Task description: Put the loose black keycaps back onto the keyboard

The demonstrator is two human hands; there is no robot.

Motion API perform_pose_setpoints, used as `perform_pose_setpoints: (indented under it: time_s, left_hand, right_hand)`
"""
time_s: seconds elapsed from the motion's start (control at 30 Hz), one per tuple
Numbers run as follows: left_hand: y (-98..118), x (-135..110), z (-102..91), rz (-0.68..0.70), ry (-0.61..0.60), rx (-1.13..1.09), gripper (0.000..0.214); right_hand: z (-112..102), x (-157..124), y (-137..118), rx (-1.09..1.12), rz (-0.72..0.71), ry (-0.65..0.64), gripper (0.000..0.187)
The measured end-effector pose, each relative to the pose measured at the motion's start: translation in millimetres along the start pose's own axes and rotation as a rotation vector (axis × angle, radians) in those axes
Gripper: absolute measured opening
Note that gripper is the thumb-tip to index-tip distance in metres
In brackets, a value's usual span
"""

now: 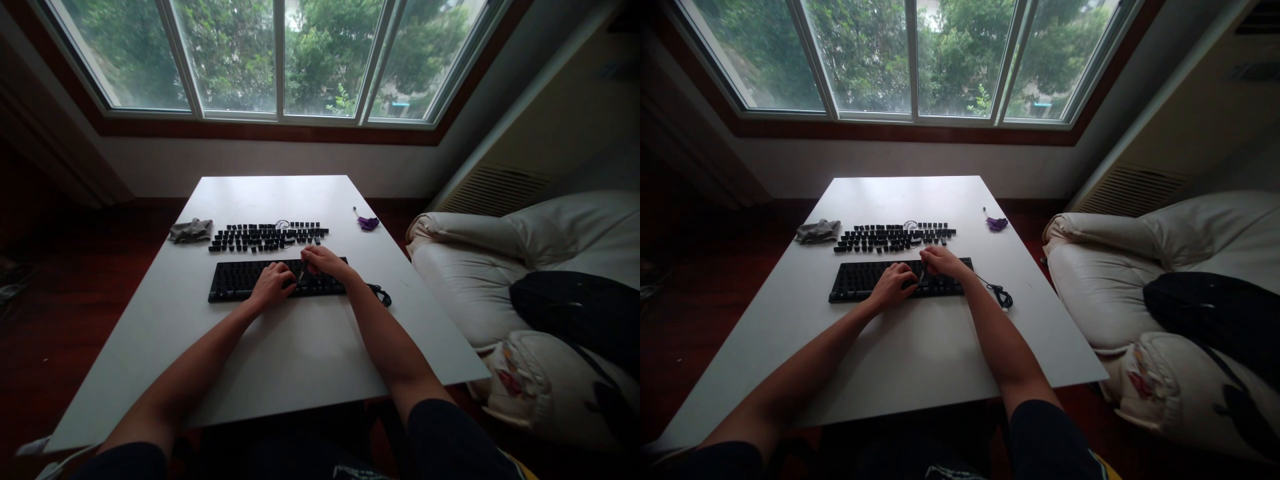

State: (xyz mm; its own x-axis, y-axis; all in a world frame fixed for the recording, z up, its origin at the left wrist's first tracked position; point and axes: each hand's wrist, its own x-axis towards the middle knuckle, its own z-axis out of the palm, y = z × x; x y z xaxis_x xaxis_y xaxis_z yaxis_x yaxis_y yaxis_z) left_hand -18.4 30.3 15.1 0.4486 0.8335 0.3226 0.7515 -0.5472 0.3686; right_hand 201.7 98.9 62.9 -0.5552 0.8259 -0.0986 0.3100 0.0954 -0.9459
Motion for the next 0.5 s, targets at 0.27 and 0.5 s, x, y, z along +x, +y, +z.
perform_pose_setpoints:
  time_s: [0.27,0.5]
  left_hand:
    - [0.7,-1.7,2.9,-0.005,0.024,-0.012,0.015]
    - [1.0,-1.0,2.6,0.012,0.014,-0.027,0.012]
  right_hand:
    - [5.8,4.7,1.7,-0.097,0.085,0.031,0.037]
    - [9.7,6.1,3.1,-0.089,0.107,-0.063,0.042]
